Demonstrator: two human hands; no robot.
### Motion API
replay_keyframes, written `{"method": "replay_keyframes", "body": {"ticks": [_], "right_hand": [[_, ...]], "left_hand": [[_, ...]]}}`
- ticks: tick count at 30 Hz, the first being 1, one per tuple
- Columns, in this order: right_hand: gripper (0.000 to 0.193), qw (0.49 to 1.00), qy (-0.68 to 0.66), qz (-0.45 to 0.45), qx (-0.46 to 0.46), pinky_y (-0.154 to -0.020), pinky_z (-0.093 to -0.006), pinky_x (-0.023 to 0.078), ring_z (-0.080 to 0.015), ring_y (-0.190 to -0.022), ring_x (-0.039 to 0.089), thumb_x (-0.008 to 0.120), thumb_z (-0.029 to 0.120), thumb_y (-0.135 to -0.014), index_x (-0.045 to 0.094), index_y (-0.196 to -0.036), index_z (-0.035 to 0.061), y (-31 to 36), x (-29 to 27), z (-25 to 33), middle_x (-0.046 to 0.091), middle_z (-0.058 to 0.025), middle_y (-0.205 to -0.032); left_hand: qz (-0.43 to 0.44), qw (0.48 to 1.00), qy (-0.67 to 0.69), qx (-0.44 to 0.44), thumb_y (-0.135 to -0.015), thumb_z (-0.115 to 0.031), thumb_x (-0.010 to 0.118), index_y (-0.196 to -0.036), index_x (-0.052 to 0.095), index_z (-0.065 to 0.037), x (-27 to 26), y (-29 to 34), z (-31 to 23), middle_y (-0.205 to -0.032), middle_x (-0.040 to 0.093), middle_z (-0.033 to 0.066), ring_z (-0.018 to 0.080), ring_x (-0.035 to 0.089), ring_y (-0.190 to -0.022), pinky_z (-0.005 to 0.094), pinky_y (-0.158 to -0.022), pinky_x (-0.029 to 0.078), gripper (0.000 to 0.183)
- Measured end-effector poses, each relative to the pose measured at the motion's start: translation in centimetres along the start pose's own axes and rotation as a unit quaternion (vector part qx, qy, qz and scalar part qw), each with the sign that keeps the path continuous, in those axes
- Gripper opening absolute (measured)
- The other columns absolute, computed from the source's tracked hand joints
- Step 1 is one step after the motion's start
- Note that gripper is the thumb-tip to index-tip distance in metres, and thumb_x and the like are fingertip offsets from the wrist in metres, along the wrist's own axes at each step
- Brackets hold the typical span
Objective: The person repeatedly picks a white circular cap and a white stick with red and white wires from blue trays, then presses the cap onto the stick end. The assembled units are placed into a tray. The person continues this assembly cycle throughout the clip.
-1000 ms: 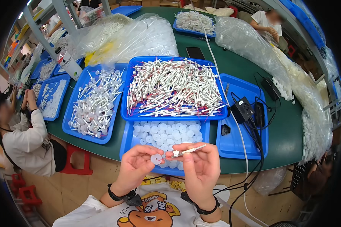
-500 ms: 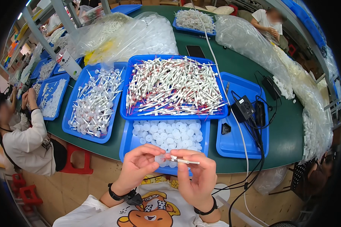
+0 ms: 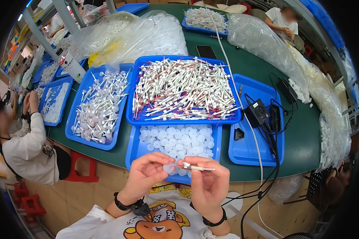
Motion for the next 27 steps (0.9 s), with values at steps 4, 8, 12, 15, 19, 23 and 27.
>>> {"method": "replay_keyframes", "body": {"ticks": [4, 8, 12, 15, 19, 23, 27], "right_hand": [[0.024, 0.999, 0.006, 0.041, -0.014, -0.086, -0.0429, 0.058, -0.0341, -0.098, 0.069, 0.048, -0.008, -0.097, 0.037, -0.117, 0.0003, 0.28, 0.00, -0.05, 0.060, -0.0275, -0.113], [0.021, 1.000, 0.009, 0.016, -0.002, -0.083, -0.0426, 0.060, -0.0324, -0.094, 0.069, 0.048, -0.004, -0.098, 0.037, -0.115, 0.0015, 0.21, 0.31, -0.26, 0.060, -0.0247, -0.109], [0.020, 1.000, -0.004, -0.015, 0.013, -0.081, -0.0421, 0.060, -0.0309, -0.091, 0.069, 0.048, -0.003, -0.098, 0.036, -0.114, 0.0019, 0.10, 0.21, -0.44, 0.059, -0.0228, -0.107], [0.020, 1.000, -0.004, -0.017, 0.007, -0.082, -0.0423, 0.060, -0.0308, -0.091, 0.069, 0.048, -0.003, -0.099, 0.036, -0.113, 0.0021, 0.20, 0.29, -0.26, 0.059, -0.0228, -0.106], [0.022, 1.000, -0.007, 0.029, 0.001, -0.084, -0.0429, 0.060, -0.0322, -0.094, 0.069, 0.049, -0.005, -0.097, 0.036, -0.113, 0.0021, 0.41, 0.12, -0.31, 0.059, -0.0241, -0.108], [0.027, 0.998, -0.025, 0.063, -0.003, -0.086, -0.0420, 0.059, -0.0343, -0.100, 0.069, 0.050, -0.011, -0.093, 0.038, -0.114, 0.0010, 0.78, -0.30, -0.58, 0.059, -0.0262, -0.113], [0.028, 0.997, 0.001, 0.074, -0.011, -0.085, -0.0411, 0.059, -0.0334, -0.100, 0.069, 0.052, -0.012, -0.092, 0.039, -0.114, 0.0006, 0.69, -0.47, -0.61, 0.059, -0.0259, -0.113]], "left_hand": [[-0.023, 0.999, -0.022, -0.008, -0.089, 0.012, 0.060, -0.121, 0.058, 0.007, -0.33, -0.01, 0.09, -0.126, 0.057, 0.0160, 0.0228, 0.054, -0.124, 0.0379, -0.105, 0.045, 0.032], [-0.021, 0.999, -0.028, -0.013, -0.090, 0.011, 0.060, -0.121, 0.057, 0.007, -0.43, -0.03, 0.14, -0.127, 0.057, 0.0165, 0.0220, 0.054, -0.122, 0.0361, -0.104, 0.046, 0.031], [-0.020, 1.000, -0.017, -0.016, -0.092, 0.009, 0.059, -0.121, 0.057, 0.007, -0.03, -0.02, 0.02, -0.124, 0.058, 0.0159, 0.0210, 0.058, -0.117, 0.0340, -0.100, 0.049, 0.030], [-0.020, 0.999, -0.009, -0.046, -0.095, 0.004, 0.058, -0.122, 0.058, 0.006, -0.23, 0.11, 0.07, -0.117, 0.062, 0.0139, 0.0200, 0.062, -0.108, 0.0328, -0.095, 0.051, 0.027], [-0.032, 0.996, -0.033, -0.076, -0.100, -0.005, 0.055, -0.121, 0.058, 0.005, -0.42, 0.07, 0.23, -0.107, 0.066, 0.0116, 0.0182, 0.065, -0.097, 0.0307, -0.088, 0.053, 0.024], [-0.033, 0.995, -0.025, -0.090, -0.102, -0.011, 0.054, -0.120, 0.058, 0.004, -0.58, 0.02, 0.31, -0.105, 0.066, 0.0109, 0.0172, 0.065, -0.094, 0.0297, -0.085, 0.052, 0.023], [-0.045, 0.994, -0.022, -0.102, -0.102, -0.013, 0.054, -0.119, 0.056, 0.003, -0.65, -0.11, 0.48, -0.103, 0.065, 0.0102, 0.0172, 0.065, -0.094, 0.0292, -0.085, 0.051, 0.023]]}}
Point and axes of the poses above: each hand's wrist, its own y-axis away from the middle knuckle, its own x-axis out of the palm, z = x × y, the point moved 3 cm from there along -y, towards the middle knuckle
